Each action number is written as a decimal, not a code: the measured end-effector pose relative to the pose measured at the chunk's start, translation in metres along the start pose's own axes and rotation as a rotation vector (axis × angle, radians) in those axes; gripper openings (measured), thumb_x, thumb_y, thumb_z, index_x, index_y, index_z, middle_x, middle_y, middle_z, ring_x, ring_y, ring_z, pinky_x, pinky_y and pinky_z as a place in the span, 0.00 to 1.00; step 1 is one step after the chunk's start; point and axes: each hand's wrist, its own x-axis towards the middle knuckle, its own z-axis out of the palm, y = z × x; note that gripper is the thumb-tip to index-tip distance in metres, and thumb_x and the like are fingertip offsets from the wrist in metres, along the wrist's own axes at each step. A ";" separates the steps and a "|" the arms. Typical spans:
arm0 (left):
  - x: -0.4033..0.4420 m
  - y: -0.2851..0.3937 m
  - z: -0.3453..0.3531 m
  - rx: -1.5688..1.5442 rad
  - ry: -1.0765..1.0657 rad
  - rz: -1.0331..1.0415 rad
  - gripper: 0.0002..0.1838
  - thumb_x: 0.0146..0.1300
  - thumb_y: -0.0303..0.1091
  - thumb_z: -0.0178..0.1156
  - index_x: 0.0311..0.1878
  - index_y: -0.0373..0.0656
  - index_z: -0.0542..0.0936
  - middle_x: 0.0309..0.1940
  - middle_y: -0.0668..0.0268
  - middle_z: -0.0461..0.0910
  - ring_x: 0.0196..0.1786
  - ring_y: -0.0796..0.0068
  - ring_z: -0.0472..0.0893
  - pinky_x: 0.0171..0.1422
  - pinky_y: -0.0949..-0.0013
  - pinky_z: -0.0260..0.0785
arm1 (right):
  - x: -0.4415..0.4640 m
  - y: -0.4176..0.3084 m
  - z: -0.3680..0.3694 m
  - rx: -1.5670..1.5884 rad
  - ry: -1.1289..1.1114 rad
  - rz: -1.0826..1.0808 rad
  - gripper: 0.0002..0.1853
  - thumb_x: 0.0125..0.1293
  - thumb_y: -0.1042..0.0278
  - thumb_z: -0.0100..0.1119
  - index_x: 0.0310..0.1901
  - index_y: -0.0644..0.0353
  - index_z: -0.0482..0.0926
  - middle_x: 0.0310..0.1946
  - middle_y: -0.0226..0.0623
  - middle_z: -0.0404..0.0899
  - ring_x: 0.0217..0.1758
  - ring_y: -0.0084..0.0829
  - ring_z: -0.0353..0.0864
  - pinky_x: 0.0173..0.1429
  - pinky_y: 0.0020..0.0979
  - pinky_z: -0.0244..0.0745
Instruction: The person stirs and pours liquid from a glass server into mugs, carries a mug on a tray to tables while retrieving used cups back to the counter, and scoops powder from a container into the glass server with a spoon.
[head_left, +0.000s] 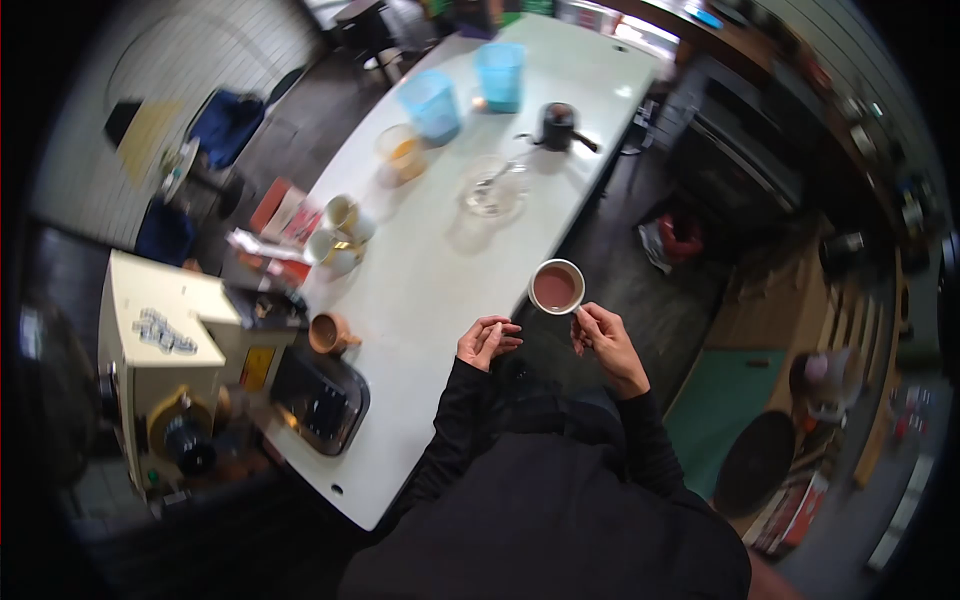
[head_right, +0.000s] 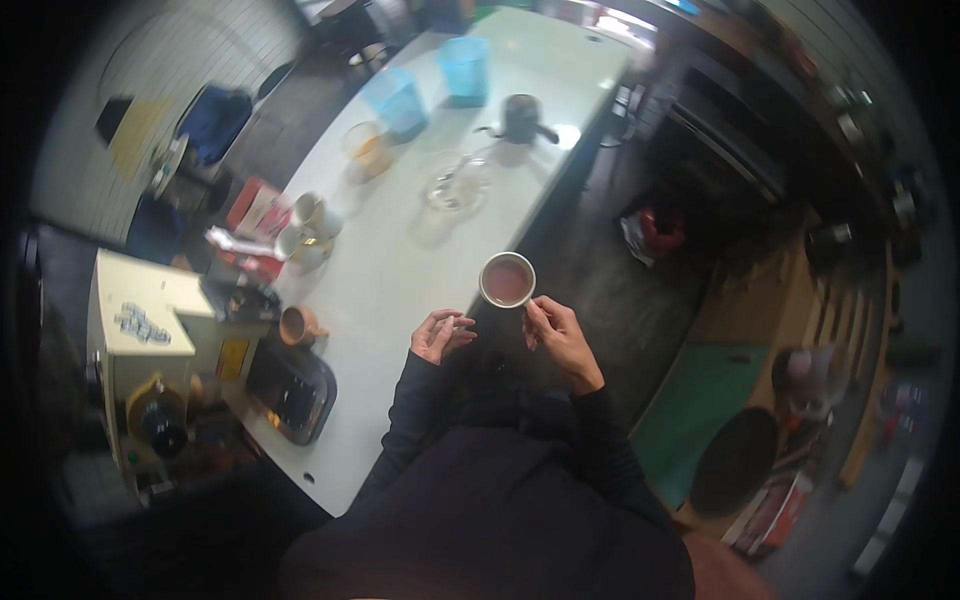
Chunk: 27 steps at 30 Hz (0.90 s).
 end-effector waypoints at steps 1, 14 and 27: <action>0.006 -0.001 0.015 0.018 -0.067 -0.023 0.13 0.75 0.37 0.50 0.55 0.39 0.74 0.47 0.56 0.82 0.44 0.68 0.85 0.52 0.68 0.78 | -0.017 -0.002 -0.014 0.003 0.065 -0.014 0.15 0.76 0.61 0.50 0.35 0.63 0.74 0.25 0.29 0.73 0.23 0.18 0.73 0.29 0.21 0.69; 0.019 -0.154 0.267 0.204 -0.783 -0.409 0.14 0.75 0.39 0.50 0.56 0.41 0.74 0.47 0.58 0.81 0.39 0.73 0.83 0.46 0.70 0.79 | -0.313 0.054 -0.185 0.220 1.006 -0.223 0.15 0.76 0.59 0.50 0.34 0.61 0.74 0.26 0.29 0.75 0.23 0.17 0.74 0.27 0.21 0.69; -0.089 -0.378 0.473 0.459 -0.831 -0.744 0.30 0.69 0.45 0.61 0.69 0.57 0.59 0.60 0.56 0.71 0.60 0.60 0.75 0.56 0.48 0.75 | -0.495 0.168 -0.328 0.344 1.488 -0.264 0.15 0.77 0.56 0.47 0.39 0.60 0.73 0.27 0.32 0.76 0.23 0.20 0.76 0.28 0.22 0.70</action>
